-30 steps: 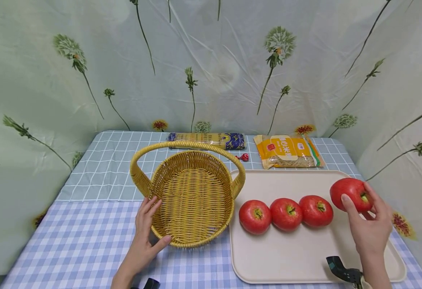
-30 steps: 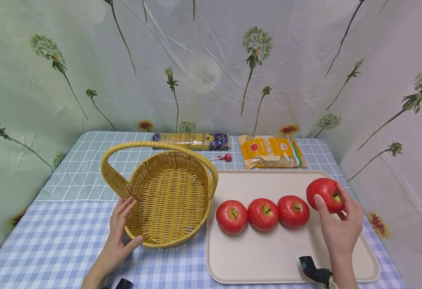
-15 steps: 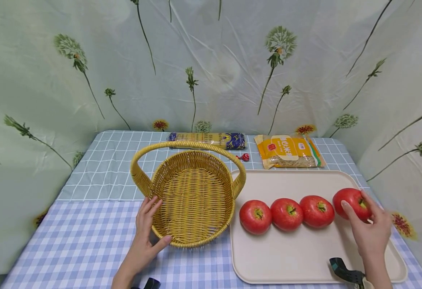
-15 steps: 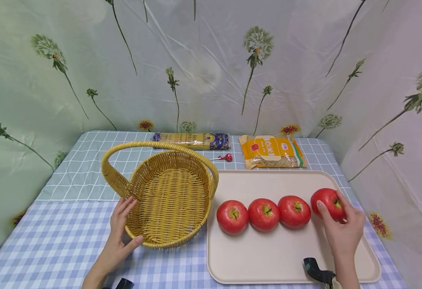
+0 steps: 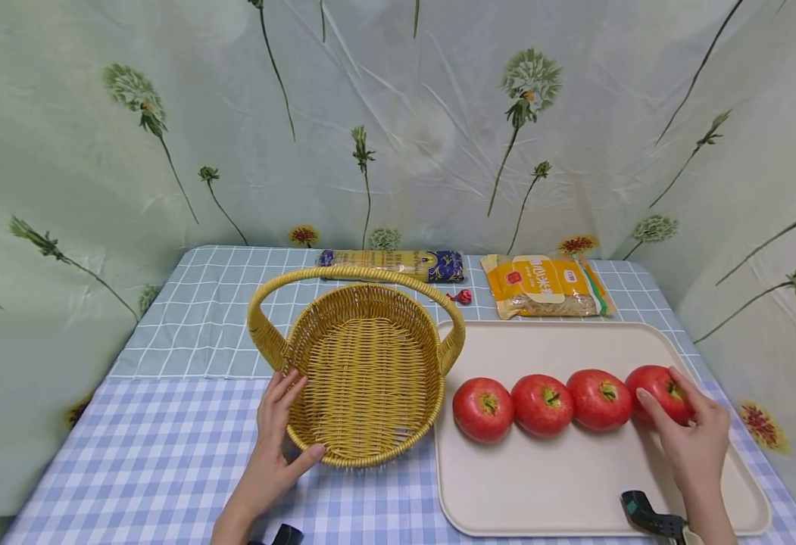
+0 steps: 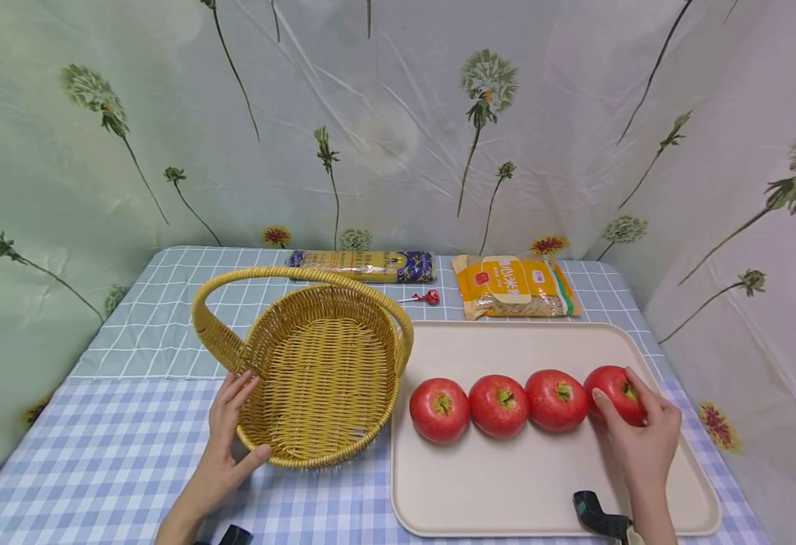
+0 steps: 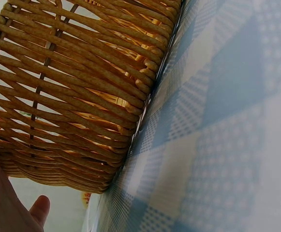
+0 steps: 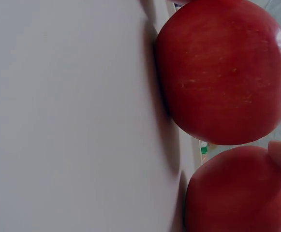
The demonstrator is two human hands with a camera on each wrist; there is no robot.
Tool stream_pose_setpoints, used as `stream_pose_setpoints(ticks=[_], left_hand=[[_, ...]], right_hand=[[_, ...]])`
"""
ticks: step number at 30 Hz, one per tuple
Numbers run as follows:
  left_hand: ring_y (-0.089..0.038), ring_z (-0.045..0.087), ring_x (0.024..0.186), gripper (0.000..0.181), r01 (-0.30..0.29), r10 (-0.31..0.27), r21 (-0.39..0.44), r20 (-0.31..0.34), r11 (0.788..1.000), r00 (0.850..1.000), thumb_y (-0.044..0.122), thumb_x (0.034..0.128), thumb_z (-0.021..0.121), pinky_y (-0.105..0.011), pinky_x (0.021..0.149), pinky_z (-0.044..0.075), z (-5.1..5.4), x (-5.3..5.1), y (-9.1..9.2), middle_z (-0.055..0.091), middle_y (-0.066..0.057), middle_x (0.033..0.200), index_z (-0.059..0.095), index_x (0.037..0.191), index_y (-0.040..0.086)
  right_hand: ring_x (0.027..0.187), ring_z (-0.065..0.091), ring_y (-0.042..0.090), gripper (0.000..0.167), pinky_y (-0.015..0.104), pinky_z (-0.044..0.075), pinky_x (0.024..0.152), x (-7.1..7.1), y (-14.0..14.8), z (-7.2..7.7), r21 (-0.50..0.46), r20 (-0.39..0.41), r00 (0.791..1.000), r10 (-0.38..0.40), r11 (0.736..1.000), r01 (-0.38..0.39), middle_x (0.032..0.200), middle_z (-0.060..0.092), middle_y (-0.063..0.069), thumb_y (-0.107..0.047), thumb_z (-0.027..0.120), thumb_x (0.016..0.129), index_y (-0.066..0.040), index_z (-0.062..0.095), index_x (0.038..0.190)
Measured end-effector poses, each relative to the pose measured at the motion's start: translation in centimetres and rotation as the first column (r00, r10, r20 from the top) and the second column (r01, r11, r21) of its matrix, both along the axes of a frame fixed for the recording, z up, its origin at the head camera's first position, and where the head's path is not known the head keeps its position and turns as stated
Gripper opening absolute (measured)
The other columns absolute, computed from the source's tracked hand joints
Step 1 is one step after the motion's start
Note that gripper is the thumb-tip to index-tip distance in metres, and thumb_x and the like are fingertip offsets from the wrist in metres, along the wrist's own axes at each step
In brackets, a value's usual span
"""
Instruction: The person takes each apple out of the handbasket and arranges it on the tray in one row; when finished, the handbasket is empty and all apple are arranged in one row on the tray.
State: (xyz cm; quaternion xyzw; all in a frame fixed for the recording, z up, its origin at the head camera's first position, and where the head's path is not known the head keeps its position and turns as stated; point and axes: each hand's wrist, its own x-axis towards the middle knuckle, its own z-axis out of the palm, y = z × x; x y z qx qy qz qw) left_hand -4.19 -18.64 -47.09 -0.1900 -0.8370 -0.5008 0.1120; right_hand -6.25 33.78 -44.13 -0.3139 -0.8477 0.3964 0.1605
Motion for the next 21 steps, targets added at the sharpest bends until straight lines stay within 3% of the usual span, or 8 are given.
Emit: stream_pose_setpoints(ticks=[4,9,21], left_hand=[[-0.033,-0.012,0.140,0.087,0.004,-0.004,0.003,0.002,1.000,1.000,0.008,0.0755,0.073,-0.074,0.096,0.000,-0.07,-0.03,-0.04,0.011,-0.013,0.154,0.026,0.148,0.004],[-0.032,-0.012,0.140,0.088,0.000,0.000,-0.001,0.003,1.000,1.000,0.008,0.0752,0.074,-0.074,0.095,0.001,-0.21,-0.02,-0.10,0.011,-0.011,0.155,0.026,0.148,0.005],[-0.034,-0.011,0.140,0.087,0.001,-0.001,0.000,0.000,1.000,1.000,0.008,0.0752,0.074,-0.074,0.095,0.001,-0.16,0.00,-0.05,0.012,-0.013,0.154,0.027,0.148,0.005]], right_hand=[[0.128,0.024,0.030,0.062,0.050,0.040,0.096,0.06,0.03,-0.02,-0.003,0.029,0.999,0.025,1.000,-0.025,0.136,0.030,0.017,-0.031,0.063,0.090,-0.019,0.039,0.146],[0.129,0.022,0.036,0.064,0.058,0.038,0.094,-0.10,0.36,0.34,0.002,0.075,0.994,0.085,0.996,-0.085,0.139,0.028,0.022,-0.032,0.060,0.092,-0.017,0.034,0.148],[0.129,0.017,0.046,0.068,0.065,0.037,0.088,-0.29,0.94,0.63,-0.007,0.111,0.978,0.177,0.984,-0.177,0.139,0.021,0.032,-0.035,0.056,0.094,-0.012,0.026,0.150]])
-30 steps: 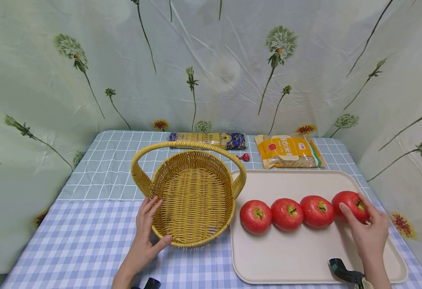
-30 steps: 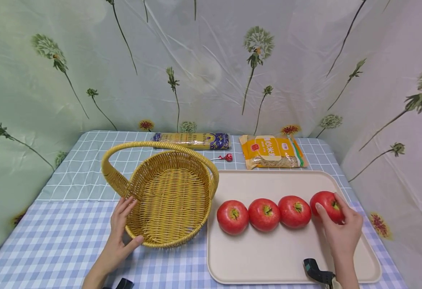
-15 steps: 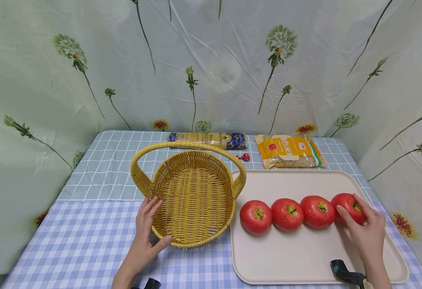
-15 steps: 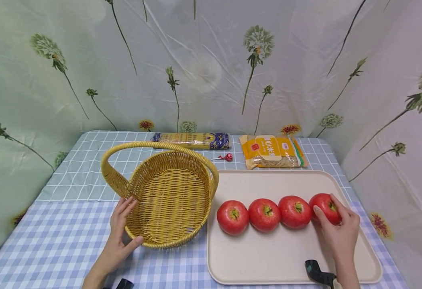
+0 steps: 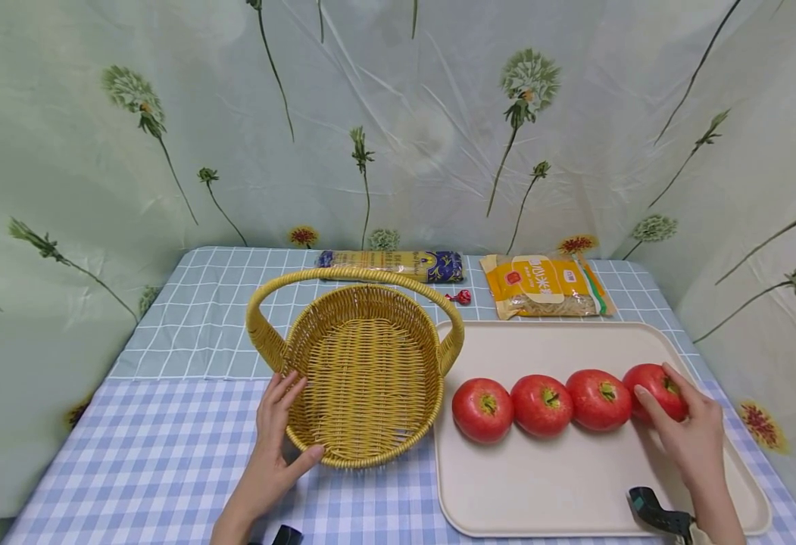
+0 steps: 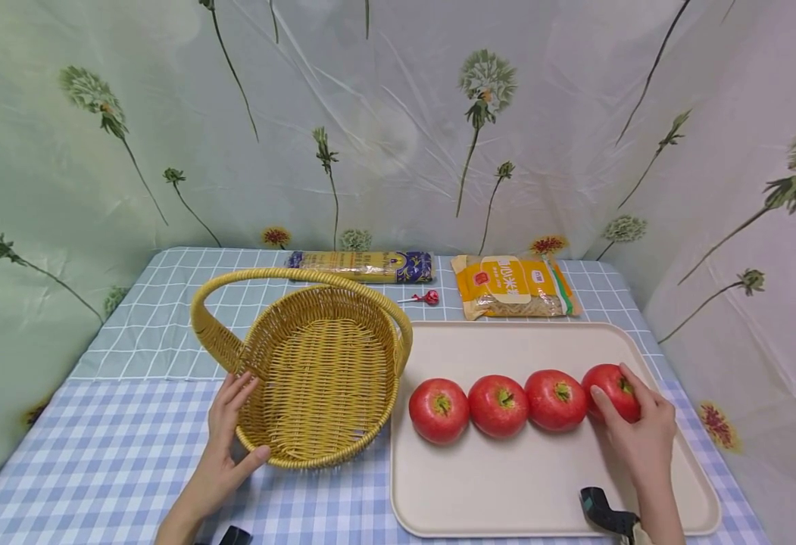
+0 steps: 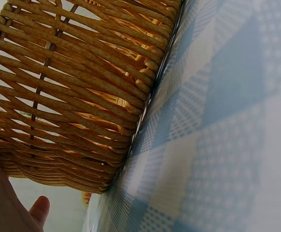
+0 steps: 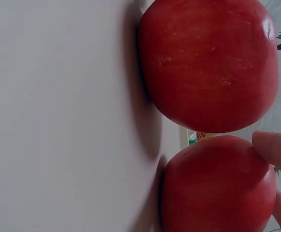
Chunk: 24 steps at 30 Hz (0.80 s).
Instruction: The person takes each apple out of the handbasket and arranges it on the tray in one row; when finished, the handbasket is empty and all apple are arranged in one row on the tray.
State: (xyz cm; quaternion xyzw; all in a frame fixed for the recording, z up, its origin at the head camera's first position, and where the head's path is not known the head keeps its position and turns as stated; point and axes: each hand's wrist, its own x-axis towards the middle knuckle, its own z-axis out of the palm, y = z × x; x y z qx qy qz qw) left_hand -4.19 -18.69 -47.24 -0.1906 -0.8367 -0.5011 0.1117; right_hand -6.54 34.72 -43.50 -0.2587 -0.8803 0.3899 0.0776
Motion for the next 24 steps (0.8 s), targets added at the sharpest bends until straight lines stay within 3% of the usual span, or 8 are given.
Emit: stream_pose_setpoints(ticks=[9,16,22,23,24], left_hand=[[-0.035,-0.011,0.140,0.087,-0.001,0.001,-0.004,0.001,1.000,1.000,0.009,0.0755,0.074,-0.074,0.095,0.002,-0.1,-0.1,-0.1,0.012,-0.012,0.154,0.027,0.148,0.006],[-0.037,-0.011,0.139,0.087,0.001,-0.001,0.000,0.004,1.000,1.000,0.009,0.0757,0.074,-0.075,0.095,0.001,-0.1,-0.1,0.0,0.012,-0.012,0.154,0.026,0.148,0.006],[-0.034,-0.011,0.140,0.087,-0.003,0.003,-0.007,0.003,1.000,1.000,0.009,0.0754,0.074,-0.075,0.095,0.002,-0.1,0.0,0.0,0.013,-0.012,0.154,0.027,0.148,0.006],[-0.035,-0.011,0.140,0.087,-0.003,0.003,-0.009,0.001,1.000,1.000,0.009,0.0754,0.074,-0.075,0.095,0.002,-0.1,0.0,0.0,0.013,-0.013,0.154,0.027,0.148,0.006],[-0.034,-0.011,0.140,0.087,-0.003,0.003,-0.009,0.000,1.000,1.000,0.009,0.0754,0.074,-0.075,0.095,0.002,-0.1,0.0,0.0,0.013,-0.013,0.154,0.027,0.148,0.006]], right_hand=[[0.131,0.017,0.050,0.070,0.065,0.035,0.087,0.2,0.1,-0.4,0.017,-0.052,0.995,0.083,0.996,-0.082,0.140,0.022,0.034,-0.030,0.056,0.095,-0.009,0.020,0.151],[0.132,0.018,0.048,0.071,0.067,0.033,0.090,0.4,-0.2,0.3,0.037,-0.051,0.999,0.006,0.999,-0.004,0.142,0.020,0.032,-0.031,0.057,0.093,-0.012,0.022,0.152],[0.140,0.015,0.025,0.071,0.067,0.028,0.096,-0.7,3.7,-4.9,0.113,-0.195,0.978,-0.071,0.989,0.094,0.153,0.023,0.005,-0.041,0.066,0.087,-0.039,0.030,0.148],[0.140,0.016,0.022,0.070,0.066,0.027,0.097,-0.8,3.8,-5.3,0.135,-0.228,0.971,-0.071,0.985,0.104,0.152,0.025,0.002,-0.042,0.067,0.086,-0.041,0.031,0.147],[0.139,0.017,0.022,0.068,0.065,0.026,0.098,-0.6,3.1,-4.5,0.133,-0.260,0.963,-0.069,0.985,0.107,0.151,0.026,0.002,-0.039,0.067,0.086,-0.039,0.035,0.146]])
